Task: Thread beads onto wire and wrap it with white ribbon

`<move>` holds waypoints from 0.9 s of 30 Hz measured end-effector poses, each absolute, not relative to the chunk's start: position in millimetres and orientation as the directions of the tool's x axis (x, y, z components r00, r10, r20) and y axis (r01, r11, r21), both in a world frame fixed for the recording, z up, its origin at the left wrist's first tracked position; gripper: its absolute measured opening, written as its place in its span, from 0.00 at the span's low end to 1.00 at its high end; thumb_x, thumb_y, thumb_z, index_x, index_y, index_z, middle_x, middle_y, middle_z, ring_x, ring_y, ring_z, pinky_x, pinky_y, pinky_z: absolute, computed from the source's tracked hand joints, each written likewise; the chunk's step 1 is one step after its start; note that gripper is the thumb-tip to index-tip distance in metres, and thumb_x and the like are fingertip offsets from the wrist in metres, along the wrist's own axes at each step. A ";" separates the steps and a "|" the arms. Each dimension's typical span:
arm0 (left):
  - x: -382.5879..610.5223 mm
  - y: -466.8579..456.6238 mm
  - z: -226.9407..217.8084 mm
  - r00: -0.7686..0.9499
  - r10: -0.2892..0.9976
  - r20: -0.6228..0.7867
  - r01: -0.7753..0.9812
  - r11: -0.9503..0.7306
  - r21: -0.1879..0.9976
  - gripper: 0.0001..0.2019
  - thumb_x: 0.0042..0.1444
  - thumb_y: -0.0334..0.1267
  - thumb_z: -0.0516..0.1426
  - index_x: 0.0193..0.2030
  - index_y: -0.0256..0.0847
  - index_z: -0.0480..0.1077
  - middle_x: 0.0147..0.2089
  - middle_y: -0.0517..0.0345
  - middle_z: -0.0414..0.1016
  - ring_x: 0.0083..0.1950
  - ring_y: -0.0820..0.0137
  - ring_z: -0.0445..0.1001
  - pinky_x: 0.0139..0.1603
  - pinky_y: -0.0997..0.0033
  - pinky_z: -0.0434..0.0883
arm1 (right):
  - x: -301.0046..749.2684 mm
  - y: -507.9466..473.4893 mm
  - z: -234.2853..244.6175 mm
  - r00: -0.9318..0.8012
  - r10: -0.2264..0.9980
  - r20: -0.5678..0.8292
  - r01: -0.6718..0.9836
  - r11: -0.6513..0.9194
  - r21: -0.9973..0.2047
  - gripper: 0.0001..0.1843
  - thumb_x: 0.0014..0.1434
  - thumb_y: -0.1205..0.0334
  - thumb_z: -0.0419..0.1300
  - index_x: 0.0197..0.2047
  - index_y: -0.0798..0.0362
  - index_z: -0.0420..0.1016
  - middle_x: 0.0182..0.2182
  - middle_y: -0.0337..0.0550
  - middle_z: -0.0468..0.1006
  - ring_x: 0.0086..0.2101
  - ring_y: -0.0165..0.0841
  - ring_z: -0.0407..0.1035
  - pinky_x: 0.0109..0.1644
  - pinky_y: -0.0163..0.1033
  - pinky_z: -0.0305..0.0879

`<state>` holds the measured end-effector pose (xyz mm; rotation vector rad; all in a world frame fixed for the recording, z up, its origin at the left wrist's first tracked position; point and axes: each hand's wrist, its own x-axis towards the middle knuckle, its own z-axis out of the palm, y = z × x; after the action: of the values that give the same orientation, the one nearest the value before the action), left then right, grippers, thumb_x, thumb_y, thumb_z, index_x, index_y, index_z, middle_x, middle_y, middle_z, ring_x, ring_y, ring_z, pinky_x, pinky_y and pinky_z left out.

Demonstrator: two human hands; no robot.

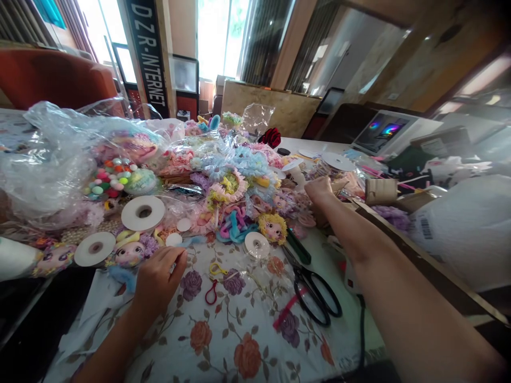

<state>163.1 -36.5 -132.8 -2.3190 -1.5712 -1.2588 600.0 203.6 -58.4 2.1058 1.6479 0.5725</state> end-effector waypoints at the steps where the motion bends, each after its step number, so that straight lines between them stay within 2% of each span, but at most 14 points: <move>1: 163.1 -36.5 -132.8 0.142 0.741 0.657 0.802 -0.474 0.362 0.05 0.61 0.34 0.53 0.38 0.38 0.69 0.35 0.52 0.77 0.36 0.65 0.75 0.38 0.68 0.70 | 599.6 203.2 -52.8 0.211 0.975 0.065 0.808 -0.211 0.550 0.16 0.62 0.58 0.58 0.51 0.57 0.70 0.50 0.48 0.72 0.49 0.39 0.68 0.52 0.52 0.66; 5: 163.5 -36.6 -132.4 0.141 0.744 0.654 0.809 -0.467 0.357 0.06 0.61 0.35 0.52 0.38 0.39 0.70 0.34 0.52 0.77 0.36 0.65 0.75 0.37 0.68 0.69 | 599.2 200.9 -23.9 0.183 0.982 0.041 0.813 -0.175 0.555 0.17 0.63 0.59 0.57 0.52 0.57 0.68 0.50 0.49 0.71 0.47 0.37 0.69 0.50 0.49 0.68; 10: 163.4 -36.4 -132.5 0.143 0.737 0.660 0.803 -0.476 0.358 0.06 0.61 0.33 0.52 0.37 0.39 0.70 0.35 0.52 0.77 0.37 0.66 0.75 0.40 0.69 0.70 | 596.9 194.3 16.5 0.221 0.970 0.099 0.800 -0.238 0.551 0.16 0.62 0.59 0.58 0.51 0.57 0.69 0.50 0.49 0.71 0.48 0.38 0.68 0.52 0.50 0.67; 12: 163.1 -36.3 -133.0 0.143 0.732 0.666 0.804 -0.479 0.354 0.06 0.60 0.33 0.52 0.37 0.38 0.70 0.35 0.52 0.78 0.37 0.66 0.75 0.40 0.69 0.70 | 592.8 189.1 30.1 0.212 0.967 0.144 0.807 -0.257 0.532 0.13 0.62 0.66 0.58 0.48 0.64 0.71 0.49 0.56 0.72 0.51 0.42 0.66 0.53 0.51 0.63; 15: 163.2 -37.0 -133.5 0.142 0.722 0.678 0.807 -0.481 0.343 0.06 0.60 0.33 0.52 0.39 0.39 0.70 0.36 0.52 0.78 0.38 0.66 0.75 0.41 0.69 0.70 | 583.6 177.9 48.3 0.164 0.960 0.226 0.832 -0.258 0.492 0.10 0.59 0.80 0.54 0.40 0.79 0.72 0.44 0.76 0.72 0.54 0.53 0.60 0.50 0.53 0.55; 16: 163.4 -37.6 -133.3 0.144 0.720 0.679 0.807 -0.483 0.341 0.07 0.60 0.34 0.52 0.39 0.39 0.70 0.36 0.51 0.78 0.39 0.65 0.75 0.41 0.69 0.70 | 580.2 173.1 54.3 0.142 0.956 0.255 0.839 -0.253 0.482 0.10 0.58 0.82 0.53 0.39 0.83 0.72 0.43 0.80 0.71 0.54 0.55 0.59 0.49 0.53 0.53; 19: 164.8 -40.3 -130.9 0.141 0.734 0.665 0.795 -0.484 0.365 0.08 0.61 0.34 0.51 0.39 0.38 0.71 0.36 0.50 0.78 0.39 0.65 0.75 0.41 0.68 0.70 | 569.4 154.6 72.1 0.066 0.941 0.333 0.852 -0.227 0.471 0.11 0.58 0.83 0.50 0.39 0.84 0.71 0.43 0.80 0.70 0.54 0.54 0.57 0.48 0.53 0.51; 21: 166.3 -42.4 -127.9 0.102 0.769 0.631 0.761 -0.469 0.449 0.08 0.60 0.35 0.52 0.39 0.38 0.72 0.37 0.50 0.78 0.40 0.64 0.75 0.43 0.66 0.70 | 561.0 137.6 83.6 0.002 0.929 0.370 0.858 -0.192 0.477 0.12 0.60 0.82 0.48 0.41 0.84 0.70 0.44 0.78 0.70 0.55 0.52 0.55 0.48 0.52 0.49; 23: 168.0 -44.1 -123.8 0.014 0.843 0.538 0.645 -0.419 0.640 0.09 0.59 0.38 0.53 0.40 0.39 0.72 0.38 0.51 0.77 0.40 0.64 0.75 0.43 0.65 0.71 | 549.3 116.3 93.4 -0.086 0.911 0.403 0.855 -0.140 0.500 0.15 0.63 0.80 0.45 0.44 0.82 0.68 0.45 0.76 0.69 0.56 0.50 0.54 0.49 0.52 0.49; 25: 169.5 -44.8 -119.1 -0.055 0.935 0.349 0.357 -0.308 0.882 0.11 0.59 0.42 0.54 0.42 0.39 0.71 0.38 0.51 0.77 0.40 0.64 0.76 0.43 0.64 0.72 | 533.3 91.8 99.4 -0.213 0.877 0.430 0.834 -0.066 0.548 0.18 0.66 0.78 0.39 0.45 0.80 0.67 0.44 0.71 0.70 0.56 0.49 0.54 0.50 0.52 0.50; 26: 169.8 -44.7 -116.7 -0.041 0.971 0.237 0.157 -0.228 0.961 0.12 0.59 0.44 0.53 0.44 0.39 0.70 0.38 0.51 0.77 0.40 0.63 0.76 0.43 0.63 0.73 | 523.8 79.0 100.3 -0.280 0.853 0.440 0.819 -0.026 0.573 0.19 0.67 0.77 0.37 0.46 0.78 0.67 0.43 0.69 0.71 0.56 0.48 0.54 0.50 0.51 0.50; 27: 169.9 -44.4 -114.3 0.009 0.991 0.137 -0.046 -0.137 0.990 0.14 0.60 0.45 0.52 0.46 0.39 0.69 0.39 0.50 0.77 0.42 0.62 0.76 0.44 0.61 0.74 | 513.7 66.4 99.4 -0.340 0.829 0.445 0.802 0.008 0.598 0.20 0.67 0.75 0.36 0.47 0.75 0.66 0.42 0.66 0.71 0.55 0.47 0.55 0.50 0.52 0.52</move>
<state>169.9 -44.4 -114.3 -2.4735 -2.1223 -2.5525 513.7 66.4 99.4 1.7856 2.2064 1.2678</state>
